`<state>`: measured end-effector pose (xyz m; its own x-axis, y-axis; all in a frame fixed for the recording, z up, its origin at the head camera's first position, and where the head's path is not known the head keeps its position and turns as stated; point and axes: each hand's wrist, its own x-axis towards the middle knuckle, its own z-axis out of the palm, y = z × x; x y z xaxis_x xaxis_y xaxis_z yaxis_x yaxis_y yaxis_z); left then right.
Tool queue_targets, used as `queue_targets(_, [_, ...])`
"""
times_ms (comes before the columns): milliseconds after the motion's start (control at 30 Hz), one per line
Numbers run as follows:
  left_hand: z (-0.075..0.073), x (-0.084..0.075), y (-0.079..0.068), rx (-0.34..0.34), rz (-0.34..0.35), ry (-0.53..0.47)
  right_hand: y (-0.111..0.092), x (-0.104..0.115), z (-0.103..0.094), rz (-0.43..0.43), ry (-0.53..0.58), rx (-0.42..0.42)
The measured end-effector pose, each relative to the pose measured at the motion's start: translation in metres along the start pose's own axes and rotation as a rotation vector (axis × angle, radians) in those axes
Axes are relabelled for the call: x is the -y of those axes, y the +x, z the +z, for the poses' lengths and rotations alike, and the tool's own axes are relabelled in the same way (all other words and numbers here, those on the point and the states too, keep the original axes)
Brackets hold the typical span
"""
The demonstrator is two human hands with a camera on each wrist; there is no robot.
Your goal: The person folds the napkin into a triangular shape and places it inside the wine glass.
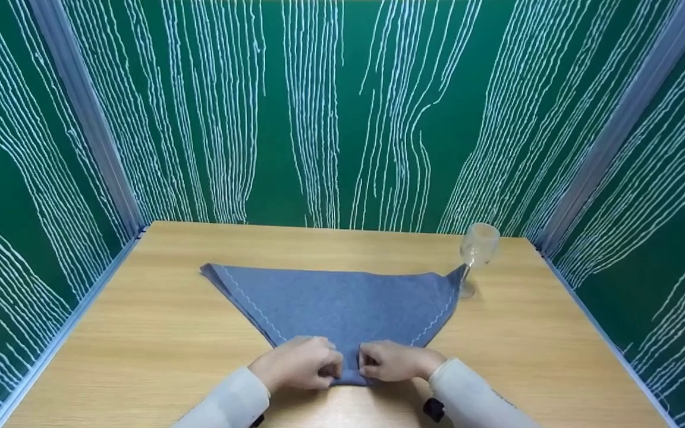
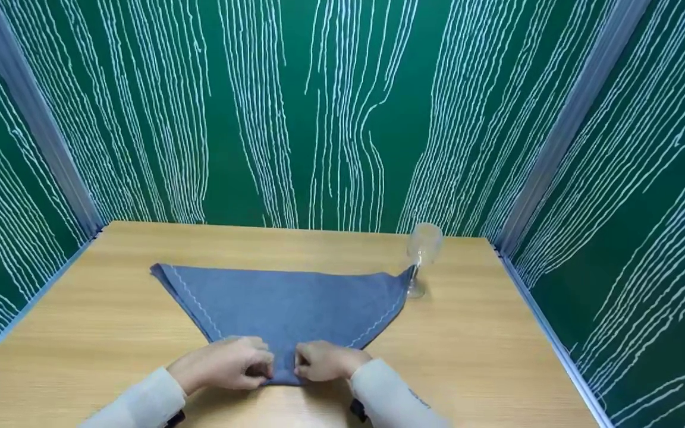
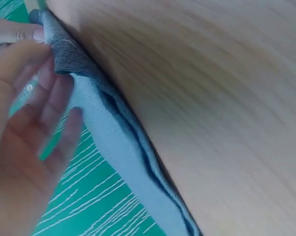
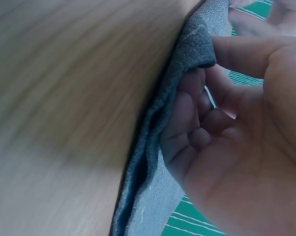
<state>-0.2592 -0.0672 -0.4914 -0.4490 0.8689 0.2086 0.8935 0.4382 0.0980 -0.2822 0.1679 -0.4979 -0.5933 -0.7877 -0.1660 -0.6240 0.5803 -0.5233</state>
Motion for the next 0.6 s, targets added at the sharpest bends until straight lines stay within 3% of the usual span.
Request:
queue_targets(133, [-0.0001, -0.0003, 0.0006, -0.031, 0.06, 0.108, -0.0004, -0.0009, -0.0005, 0.001, 0.001, 0.001])
queue_targets(267, [0.0003, 0.0016, 0.0035, -0.019, 0.083, 0.167, -0.0004, -0.0022, 0.0, 0.011, 0.044, 0.017])
queue_targets(400, [0.0006, 0.0023, 0.0045, 0.0, 0.085, 0.183, 0.0003, -0.0025, 0.0003, 0.015, 0.078, 0.026])
queue_targets(600, [0.0039, 0.0034, 0.005, -0.062, 0.082, 0.192, 0.0021, -0.002, -0.0003, 0.022, 0.106, 0.02])
